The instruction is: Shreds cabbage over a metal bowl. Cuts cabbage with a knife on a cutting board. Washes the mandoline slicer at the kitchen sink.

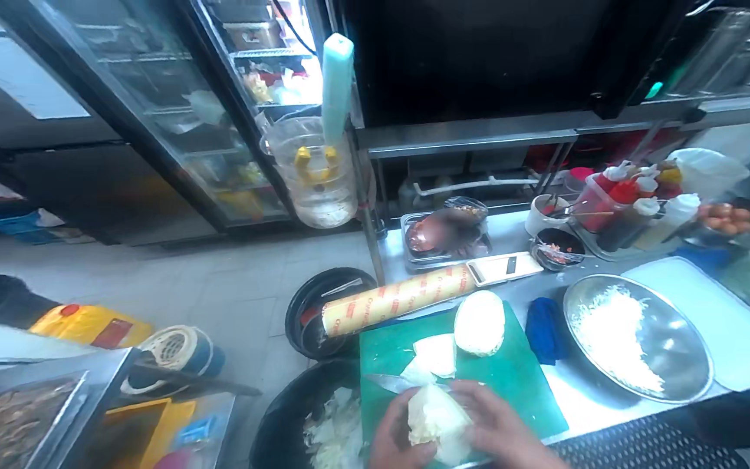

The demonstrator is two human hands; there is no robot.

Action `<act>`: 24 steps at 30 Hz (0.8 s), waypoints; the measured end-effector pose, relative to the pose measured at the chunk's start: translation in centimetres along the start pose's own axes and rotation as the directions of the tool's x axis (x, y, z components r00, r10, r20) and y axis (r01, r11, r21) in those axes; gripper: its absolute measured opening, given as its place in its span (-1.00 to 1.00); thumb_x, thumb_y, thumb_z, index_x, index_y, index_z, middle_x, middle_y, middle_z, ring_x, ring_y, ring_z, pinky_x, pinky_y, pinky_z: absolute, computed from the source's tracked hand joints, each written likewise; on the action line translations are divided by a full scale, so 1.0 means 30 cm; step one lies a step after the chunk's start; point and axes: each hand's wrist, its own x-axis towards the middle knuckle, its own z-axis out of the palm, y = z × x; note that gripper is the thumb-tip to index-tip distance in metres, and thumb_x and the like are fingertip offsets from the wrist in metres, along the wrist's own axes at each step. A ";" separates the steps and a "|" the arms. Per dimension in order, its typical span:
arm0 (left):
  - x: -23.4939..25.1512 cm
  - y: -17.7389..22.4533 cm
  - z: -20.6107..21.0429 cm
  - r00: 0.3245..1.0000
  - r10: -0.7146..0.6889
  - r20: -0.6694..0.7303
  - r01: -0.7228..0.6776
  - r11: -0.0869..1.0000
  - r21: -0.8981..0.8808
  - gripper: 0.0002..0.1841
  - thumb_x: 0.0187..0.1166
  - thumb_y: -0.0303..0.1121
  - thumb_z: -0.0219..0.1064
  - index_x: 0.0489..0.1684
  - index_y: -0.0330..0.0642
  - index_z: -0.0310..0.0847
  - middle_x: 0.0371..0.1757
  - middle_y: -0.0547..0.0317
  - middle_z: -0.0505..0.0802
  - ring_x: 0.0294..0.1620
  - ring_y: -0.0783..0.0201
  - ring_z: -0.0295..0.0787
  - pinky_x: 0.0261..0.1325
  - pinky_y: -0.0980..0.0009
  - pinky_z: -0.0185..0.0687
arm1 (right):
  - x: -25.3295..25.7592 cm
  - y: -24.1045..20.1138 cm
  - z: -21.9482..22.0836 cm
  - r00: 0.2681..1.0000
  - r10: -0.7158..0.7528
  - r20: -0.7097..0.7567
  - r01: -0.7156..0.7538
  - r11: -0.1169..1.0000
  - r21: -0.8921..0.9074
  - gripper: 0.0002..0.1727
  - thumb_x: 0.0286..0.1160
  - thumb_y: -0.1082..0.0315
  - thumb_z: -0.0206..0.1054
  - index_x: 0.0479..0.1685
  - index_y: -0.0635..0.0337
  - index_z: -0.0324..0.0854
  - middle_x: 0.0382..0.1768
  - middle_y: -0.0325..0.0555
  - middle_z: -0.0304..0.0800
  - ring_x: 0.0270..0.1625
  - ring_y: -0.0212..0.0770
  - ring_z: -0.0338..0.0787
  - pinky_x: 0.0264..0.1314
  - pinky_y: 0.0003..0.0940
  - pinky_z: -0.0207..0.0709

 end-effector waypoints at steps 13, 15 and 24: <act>0.060 -0.008 0.127 1.000 0.009 -0.026 0.005 0.872 0.489 0.11 0.08 -0.17 0.83 0.74 -0.31 0.23 0.51 -0.17 0.58 0.31 0.02 0.75 0.22 0.04 0.87 | -0.035 -0.002 -0.010 0.991 -0.072 -0.108 0.090 0.981 0.174 -0.25 0.46 0.60 0.41 0.73 0.15 0.33 0.44 0.28 0.63 0.33 0.23 0.75 0.33 0.24 0.70; 0.062 -0.009 0.140 0.988 -0.083 -0.127 0.125 0.922 0.365 -0.03 0.27 -0.29 0.71 0.72 -0.36 0.20 0.44 -0.18 0.70 0.28 0.00 0.80 0.26 0.05 0.84 | -0.026 0.007 0.001 0.969 -0.117 -0.219 0.111 0.993 -0.040 -0.23 0.35 0.51 0.58 0.66 0.12 0.44 0.43 0.11 0.69 0.34 0.07 0.78 0.35 0.09 0.77; 0.077 -0.060 0.105 0.913 -0.276 -0.302 0.280 0.959 -0.029 -0.52 0.58 -0.56 0.36 0.50 -0.42 0.51 0.23 -0.28 0.81 0.12 -0.09 0.86 0.21 -0.02 0.82 | 0.019 0.084 0.017 0.897 -0.243 -0.370 0.036 0.873 -0.486 -0.05 -0.05 0.20 0.86 0.55 0.04 0.52 0.38 -0.17 0.73 0.28 -0.26 0.82 0.34 -0.20 0.81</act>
